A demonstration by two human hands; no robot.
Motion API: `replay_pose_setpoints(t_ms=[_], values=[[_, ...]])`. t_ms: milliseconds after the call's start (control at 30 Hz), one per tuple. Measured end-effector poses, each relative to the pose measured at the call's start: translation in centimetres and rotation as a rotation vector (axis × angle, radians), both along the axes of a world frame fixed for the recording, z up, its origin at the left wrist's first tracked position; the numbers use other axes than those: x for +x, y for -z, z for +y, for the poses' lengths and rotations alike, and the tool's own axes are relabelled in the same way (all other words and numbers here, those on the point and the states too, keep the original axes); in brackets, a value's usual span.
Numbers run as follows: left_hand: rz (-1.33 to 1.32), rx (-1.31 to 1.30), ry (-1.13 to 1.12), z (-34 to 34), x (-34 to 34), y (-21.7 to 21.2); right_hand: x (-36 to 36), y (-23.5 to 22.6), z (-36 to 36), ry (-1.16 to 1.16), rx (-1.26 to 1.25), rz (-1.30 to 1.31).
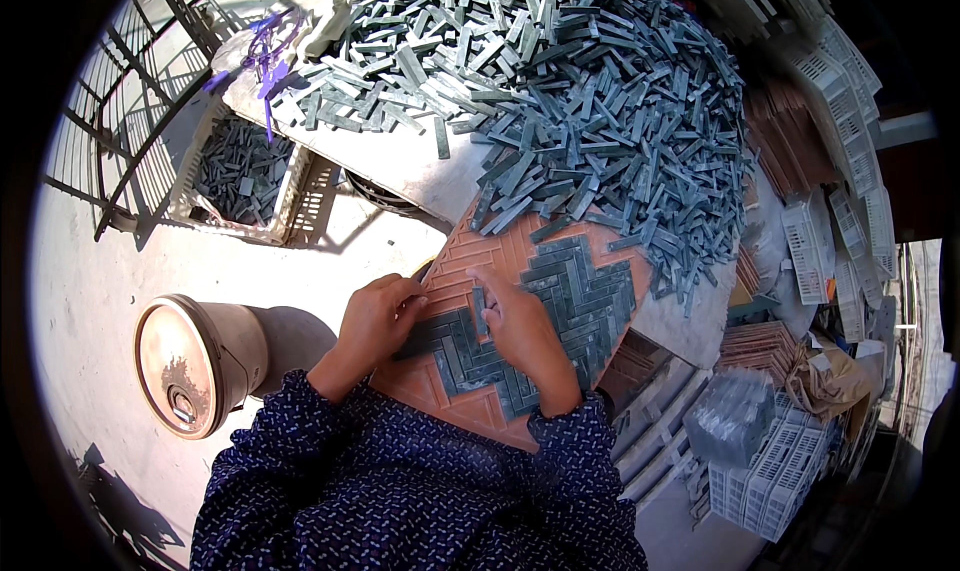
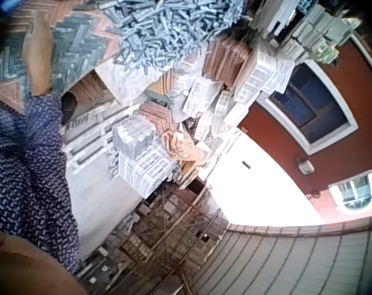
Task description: The person arranges small grey rectangular tiles on a wooden board, creating a herringbone pattern. They pick tiles from a large pile and place them one by one into the pattern, occasionally adjusting the alignment.
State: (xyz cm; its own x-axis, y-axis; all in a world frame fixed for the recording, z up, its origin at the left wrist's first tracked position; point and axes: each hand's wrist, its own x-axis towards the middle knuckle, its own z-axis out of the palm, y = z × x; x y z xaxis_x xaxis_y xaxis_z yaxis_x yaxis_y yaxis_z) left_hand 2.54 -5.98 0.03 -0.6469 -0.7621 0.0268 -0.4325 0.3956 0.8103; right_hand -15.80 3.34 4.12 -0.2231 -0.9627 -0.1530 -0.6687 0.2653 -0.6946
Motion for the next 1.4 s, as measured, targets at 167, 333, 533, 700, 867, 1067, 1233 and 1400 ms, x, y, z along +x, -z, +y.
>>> replay_pose_setpoints(t_ms=[167,333,533,700,867,1067,1233,1400], values=[[0.059,-0.052,0.023,-0.3,-0.3,0.0,-0.3,0.8,-0.1,-0.032,-0.064,0.03],[0.099,-0.077,0.037,-1.5,-1.9,-0.4,-0.1,1.0,-0.2,-0.048,-0.084,-0.027],[0.219,-0.159,-0.013,-4.0,-5.8,-0.6,0.3,0.7,-0.5,-0.086,-0.077,0.021],[0.274,-0.171,-0.015,-5.2,-8.7,0.3,0.5,1.4,-0.8,-0.041,-0.063,0.091],[0.191,-0.177,-0.101,-4.4,-9.9,0.3,0.3,1.3,-0.8,-0.134,-0.025,0.202],[0.143,-0.15,-0.084,-4.2,-10.6,0.5,0.1,2.0,0.2,0.059,-0.112,0.031],[0.12,-0.039,-0.166,-4.6,-10.9,0.0,-1.2,1.8,-1.0,0.272,-0.332,0.063],[0.065,-0.025,-0.131,-5.1,-10.6,-0.8,-3.2,1.5,-6.3,0.5,-0.261,0.143]])
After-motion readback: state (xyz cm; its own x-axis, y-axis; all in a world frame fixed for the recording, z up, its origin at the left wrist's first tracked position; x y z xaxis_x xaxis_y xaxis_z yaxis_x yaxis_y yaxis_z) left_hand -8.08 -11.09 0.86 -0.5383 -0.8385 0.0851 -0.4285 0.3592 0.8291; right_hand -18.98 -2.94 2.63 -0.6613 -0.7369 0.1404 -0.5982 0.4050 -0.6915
